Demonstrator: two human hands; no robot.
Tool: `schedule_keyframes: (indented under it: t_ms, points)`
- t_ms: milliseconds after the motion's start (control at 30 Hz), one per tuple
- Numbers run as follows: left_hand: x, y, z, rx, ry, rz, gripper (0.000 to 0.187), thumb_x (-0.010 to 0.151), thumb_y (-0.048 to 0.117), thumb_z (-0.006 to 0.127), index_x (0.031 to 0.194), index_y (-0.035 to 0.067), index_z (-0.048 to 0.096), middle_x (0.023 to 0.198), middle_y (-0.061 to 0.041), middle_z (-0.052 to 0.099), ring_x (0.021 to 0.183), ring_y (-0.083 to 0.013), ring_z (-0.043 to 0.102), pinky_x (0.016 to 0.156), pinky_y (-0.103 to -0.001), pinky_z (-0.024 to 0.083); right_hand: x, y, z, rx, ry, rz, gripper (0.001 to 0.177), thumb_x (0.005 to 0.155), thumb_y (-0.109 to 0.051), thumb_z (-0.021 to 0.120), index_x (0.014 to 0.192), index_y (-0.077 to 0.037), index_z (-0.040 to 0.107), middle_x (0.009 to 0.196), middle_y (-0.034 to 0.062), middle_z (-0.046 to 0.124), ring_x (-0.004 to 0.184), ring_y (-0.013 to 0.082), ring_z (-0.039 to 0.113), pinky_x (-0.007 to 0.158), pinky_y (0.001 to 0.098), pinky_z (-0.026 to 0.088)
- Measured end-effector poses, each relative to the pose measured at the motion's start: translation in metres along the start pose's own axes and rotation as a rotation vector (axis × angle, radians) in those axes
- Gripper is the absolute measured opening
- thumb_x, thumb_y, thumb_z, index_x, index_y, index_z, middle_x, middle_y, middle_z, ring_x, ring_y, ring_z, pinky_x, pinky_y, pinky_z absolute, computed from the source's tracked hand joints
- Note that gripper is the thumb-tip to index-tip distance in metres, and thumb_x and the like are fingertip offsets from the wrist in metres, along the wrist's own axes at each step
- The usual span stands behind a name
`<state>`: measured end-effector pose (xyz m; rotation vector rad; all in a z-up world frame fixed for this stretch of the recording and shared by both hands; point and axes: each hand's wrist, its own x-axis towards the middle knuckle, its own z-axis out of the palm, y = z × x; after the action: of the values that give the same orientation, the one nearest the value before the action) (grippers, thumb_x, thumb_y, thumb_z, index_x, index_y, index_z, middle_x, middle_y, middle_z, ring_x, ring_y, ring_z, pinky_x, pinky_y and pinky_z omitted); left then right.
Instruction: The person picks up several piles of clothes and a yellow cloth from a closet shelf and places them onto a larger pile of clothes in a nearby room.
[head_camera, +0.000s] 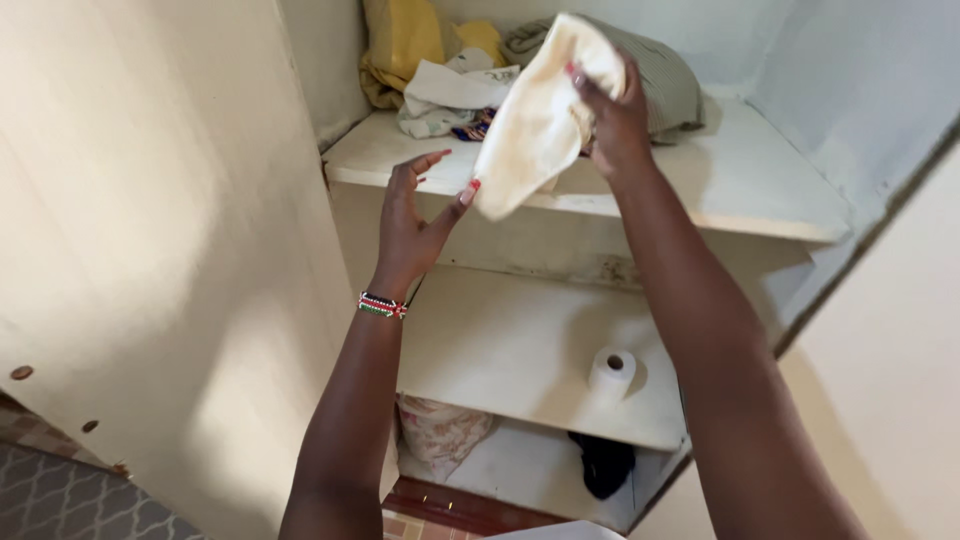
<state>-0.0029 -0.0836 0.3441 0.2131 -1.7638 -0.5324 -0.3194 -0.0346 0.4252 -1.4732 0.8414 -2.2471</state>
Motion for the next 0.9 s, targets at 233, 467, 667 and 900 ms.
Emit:
schedule_keyframes:
  t_ms: [233,467,667,900]
  points:
    - [0.045,-0.043,0.008,0.107,0.105,0.014,0.058,0.093,0.033,0.083,0.137,0.005,0.057,0.136,-0.016,0.057,0.129,-0.0319,0.054,0.106,-0.045,0.048,0.154,0.065,-0.004,-0.16,0.231,-0.35,0.069,0.1,-0.014,0.076,0.152,-0.008,0.03,0.154,0.024,0.042,0.14,0.0367,0.048,0.12,0.0499,0.044]
    - [0.089,-0.101,0.009,0.117,0.119,0.01,0.056,0.096,0.034,0.078,0.14,0.006,0.057,0.135,-0.016,0.059,0.128,-0.0306,0.057,0.106,-0.044,0.049,0.192,0.179,0.027,-1.628,-0.216,0.079,0.114,0.089,-0.069,0.071,0.165,-0.011,0.008,0.171,0.0254,-0.003,0.153,0.051,-0.008,0.123,0.0654,0.003]
    - [0.113,-0.144,0.01,0.141,0.085,0.017,0.06,0.093,0.035,0.078,0.141,0.005,0.056,0.134,-0.016,0.059,0.129,-0.0315,0.057,0.108,-0.044,0.046,0.156,0.212,0.07,-1.568,-0.84,-0.04,0.114,0.063,-0.064,0.086,0.153,-0.011,0.042,0.154,0.0244,0.04,0.141,0.0453,0.042,0.113,0.0668,0.038]
    - [0.114,-0.159,0.014,0.151,0.043,-0.098,0.06,0.094,0.037,0.079,0.141,0.009,0.055,0.136,-0.014,0.058,0.128,-0.0308,0.056,0.106,-0.042,0.046,0.144,0.195,0.074,-1.99,-0.721,-0.419,0.083,0.073,-0.044,0.085,0.142,-0.014,0.051,0.139,0.0151,0.052,0.116,0.0373,0.06,0.087,0.0646,0.048]
